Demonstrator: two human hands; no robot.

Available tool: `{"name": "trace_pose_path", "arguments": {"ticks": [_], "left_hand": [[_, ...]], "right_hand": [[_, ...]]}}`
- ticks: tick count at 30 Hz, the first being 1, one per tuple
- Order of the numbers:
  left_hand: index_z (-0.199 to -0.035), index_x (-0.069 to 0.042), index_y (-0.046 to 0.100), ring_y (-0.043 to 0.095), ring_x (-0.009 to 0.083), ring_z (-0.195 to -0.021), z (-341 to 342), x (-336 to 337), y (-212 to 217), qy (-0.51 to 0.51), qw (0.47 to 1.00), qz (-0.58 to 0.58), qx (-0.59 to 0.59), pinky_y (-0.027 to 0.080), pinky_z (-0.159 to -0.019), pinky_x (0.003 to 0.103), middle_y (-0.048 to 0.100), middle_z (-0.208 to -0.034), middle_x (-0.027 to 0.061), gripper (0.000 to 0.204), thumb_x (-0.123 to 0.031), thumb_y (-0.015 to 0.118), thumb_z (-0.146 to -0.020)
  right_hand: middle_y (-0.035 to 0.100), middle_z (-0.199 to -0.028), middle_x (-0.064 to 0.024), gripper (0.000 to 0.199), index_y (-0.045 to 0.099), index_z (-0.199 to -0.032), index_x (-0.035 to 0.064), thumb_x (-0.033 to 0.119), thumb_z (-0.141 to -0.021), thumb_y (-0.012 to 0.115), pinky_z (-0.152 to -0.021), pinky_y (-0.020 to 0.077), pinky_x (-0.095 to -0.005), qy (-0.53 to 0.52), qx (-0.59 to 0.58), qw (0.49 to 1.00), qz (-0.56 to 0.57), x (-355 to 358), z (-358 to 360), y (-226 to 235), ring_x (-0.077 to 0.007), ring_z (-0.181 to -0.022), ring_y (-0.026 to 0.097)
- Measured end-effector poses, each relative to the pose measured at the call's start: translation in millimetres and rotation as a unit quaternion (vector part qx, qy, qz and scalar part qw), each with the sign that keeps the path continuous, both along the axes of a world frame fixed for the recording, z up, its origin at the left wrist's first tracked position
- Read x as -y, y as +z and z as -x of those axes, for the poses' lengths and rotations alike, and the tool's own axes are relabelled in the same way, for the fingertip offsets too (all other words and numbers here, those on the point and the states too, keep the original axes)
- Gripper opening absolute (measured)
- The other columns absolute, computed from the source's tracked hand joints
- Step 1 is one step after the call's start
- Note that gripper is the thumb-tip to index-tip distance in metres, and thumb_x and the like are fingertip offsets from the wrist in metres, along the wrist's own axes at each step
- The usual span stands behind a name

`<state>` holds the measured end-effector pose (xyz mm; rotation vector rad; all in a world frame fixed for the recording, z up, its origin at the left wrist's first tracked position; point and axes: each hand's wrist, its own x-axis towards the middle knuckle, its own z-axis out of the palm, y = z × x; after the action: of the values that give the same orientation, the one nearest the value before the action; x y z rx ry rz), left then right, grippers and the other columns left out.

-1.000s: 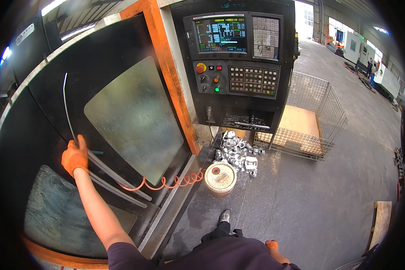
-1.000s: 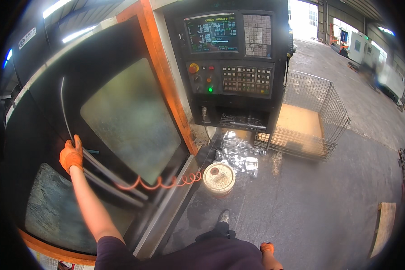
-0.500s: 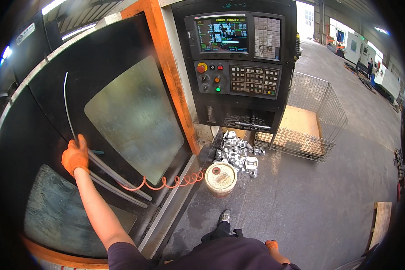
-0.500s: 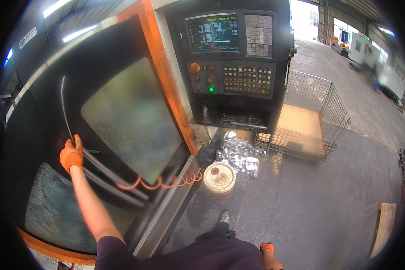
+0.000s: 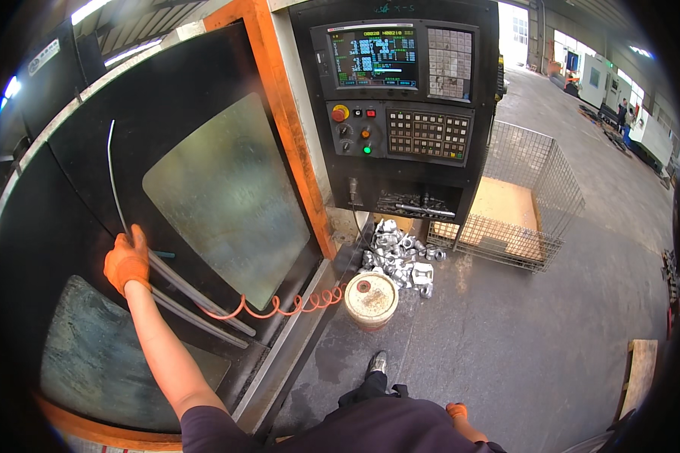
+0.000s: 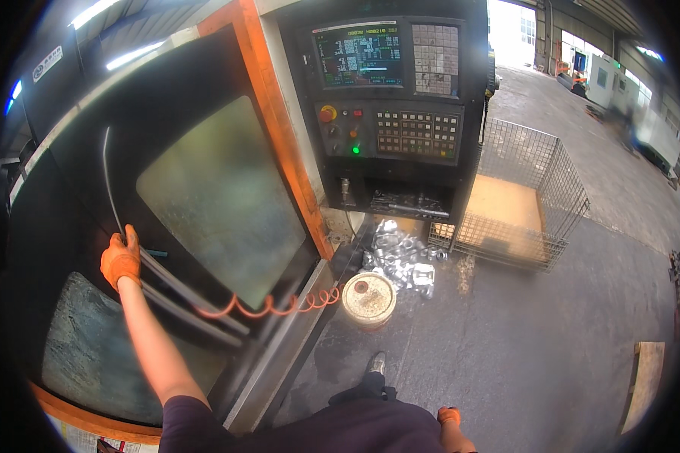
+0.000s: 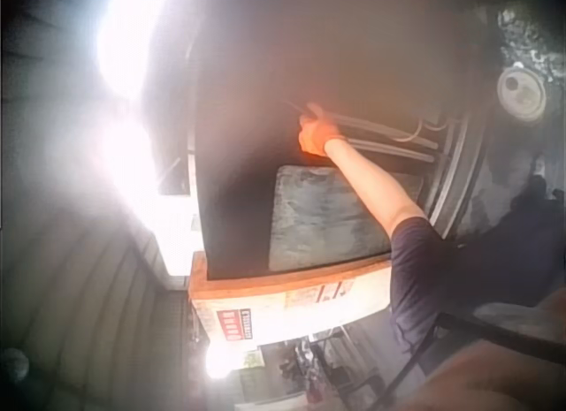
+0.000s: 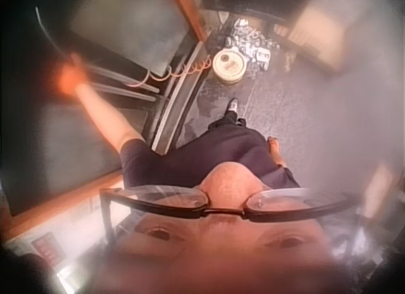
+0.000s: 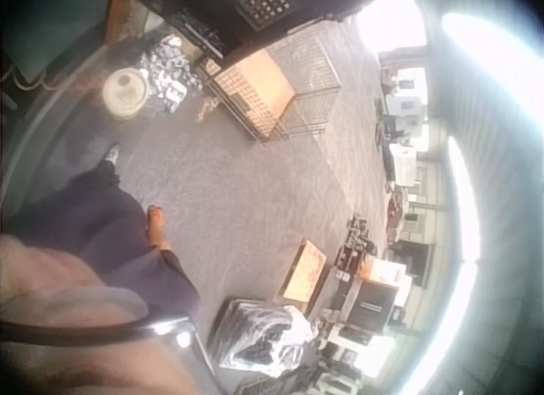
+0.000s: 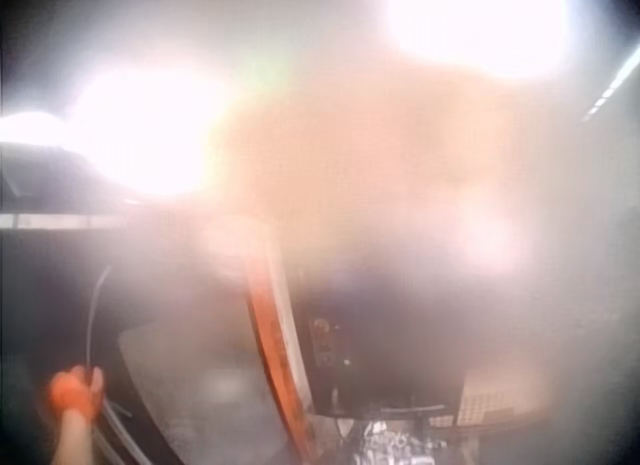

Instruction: The person secures a metal part in a vise using a wrench, then closes the machine door and operates the CNC control panel. The person later opens the door and removes the part from the vise.

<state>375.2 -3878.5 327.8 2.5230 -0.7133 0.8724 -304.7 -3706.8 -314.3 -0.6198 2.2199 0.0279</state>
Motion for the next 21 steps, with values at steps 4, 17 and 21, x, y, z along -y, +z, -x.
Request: {"name": "trace_pose_path", "arguments": {"ticks": [4, 17, 21], "left_hand": [[-0.098, -0.01, 0.069, 0.067, 0.0406, -0.089, -1.0, 0.2, -1.3, 0.0, 1.0, 0.002, 0.005, 0.051, -0.08, 0.049, 0.07, -0.089, 0.0212, 0.055, -0.06, 0.046, -0.092], [-0.1, -0.011, 0.069, 0.067, 0.0409, -0.089, -2.4, 0.4, -2.3, 0.001, 1.0, -0.001, 0.01, 0.052, -0.081, 0.049, 0.071, -0.09, 0.021, 0.055, -0.06, 0.046, -0.092], [-0.1, -0.01, 0.069, 0.067, 0.0404, -0.09, 0.9, 0.4, -0.4, 0.004, 1.0, -0.002, 0.006, 0.051, -0.081, 0.049, 0.071, -0.09, 0.0206, 0.055, -0.06, 0.046, -0.092]], "right_hand": [[0.062, -0.126, -0.0251, 0.048, 0.061, -0.122, 0.0, 0.035, -0.09, 0.055, -0.101, 0.0456, -0.0435, 0.019, -0.005, 1.0, 0.006, 1.8, -4.8, 16.4, -0.039, -0.122, 0.057], [0.065, -0.12, -0.0269, 0.047, 0.067, -0.112, -0.003, 0.035, -0.085, 0.058, -0.096, 0.0484, -0.0448, 0.006, -0.016, 0.999, 0.05, -0.6, 1.9, 15.6, -0.04, -0.118, 0.06], [0.064, -0.12, -0.0274, 0.047, 0.067, -0.112, -0.0029, 0.035, -0.085, 0.058, -0.096, 0.0482, -0.0448, 0.024, -0.027, 0.998, 0.051, 2.7, 4.5, 13.8, -0.0399, -0.118, 0.06]]}}
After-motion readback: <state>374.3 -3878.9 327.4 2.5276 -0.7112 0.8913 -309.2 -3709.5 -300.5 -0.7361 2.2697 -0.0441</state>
